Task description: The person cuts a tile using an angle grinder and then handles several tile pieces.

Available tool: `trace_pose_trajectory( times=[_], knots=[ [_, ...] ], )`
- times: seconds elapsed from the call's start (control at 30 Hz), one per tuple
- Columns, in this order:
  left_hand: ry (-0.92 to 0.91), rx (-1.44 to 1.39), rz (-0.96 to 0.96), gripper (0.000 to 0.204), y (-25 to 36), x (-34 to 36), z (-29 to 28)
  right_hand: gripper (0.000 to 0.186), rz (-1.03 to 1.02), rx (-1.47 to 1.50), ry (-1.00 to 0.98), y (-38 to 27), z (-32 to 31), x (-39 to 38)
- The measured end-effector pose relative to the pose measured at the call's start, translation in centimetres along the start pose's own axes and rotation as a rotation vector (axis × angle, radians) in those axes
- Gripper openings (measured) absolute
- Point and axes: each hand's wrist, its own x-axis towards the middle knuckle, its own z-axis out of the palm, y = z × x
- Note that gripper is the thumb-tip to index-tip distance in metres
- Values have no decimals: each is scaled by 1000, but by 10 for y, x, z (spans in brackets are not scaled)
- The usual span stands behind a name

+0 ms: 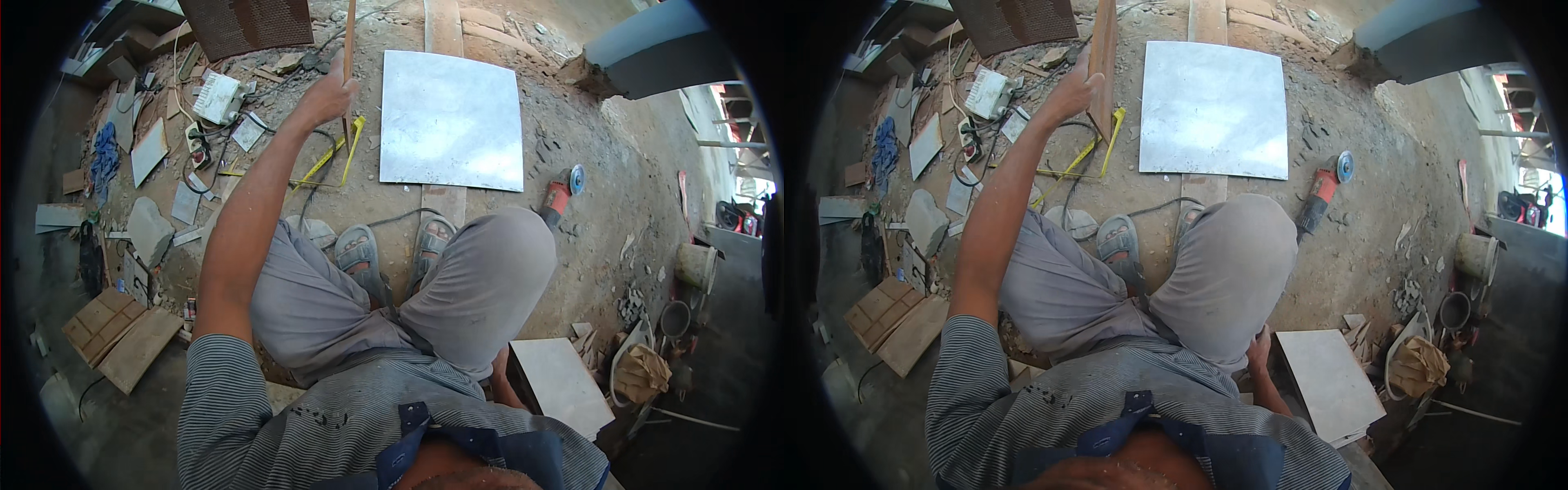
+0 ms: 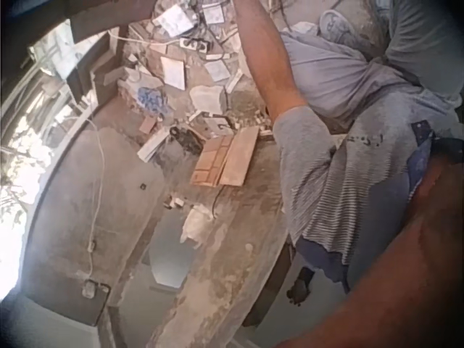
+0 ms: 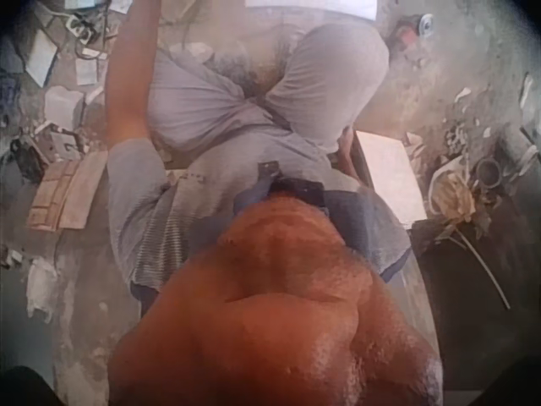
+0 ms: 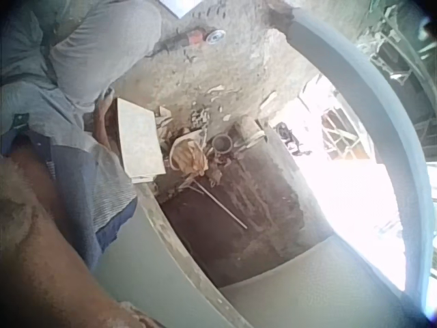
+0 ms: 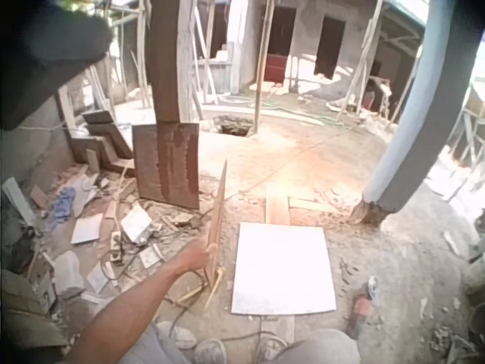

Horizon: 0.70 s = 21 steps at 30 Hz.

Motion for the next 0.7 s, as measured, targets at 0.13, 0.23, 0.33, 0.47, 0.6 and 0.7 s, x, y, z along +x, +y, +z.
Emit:
trace_pose_trajectory(
  times=[0.13,0.23,0.33,0.47,0.6,0.7],
  knots=[
    [-30,11,-29,75,12,0,-6,48,-14,-207,39,1,6,-59],
    [-46,-14,-75,75,9,-5,-15,43,127,-632,-167,-16,4,-51],
    [-96,-69,-59,78,36,2,-7,34,-189,-908,-222,-6,-7,16],
    [-107,-23,-69,82,28,3,-9,59,-227,272,-435,-263,90,111],
    [-108,-1,-57,86,20,7,0,96,-674,-352,-755,-420,232,176],
    [-113,-17,-70,83,18,14,17,107,-846,-540,-832,-468,308,173]
  ],
)
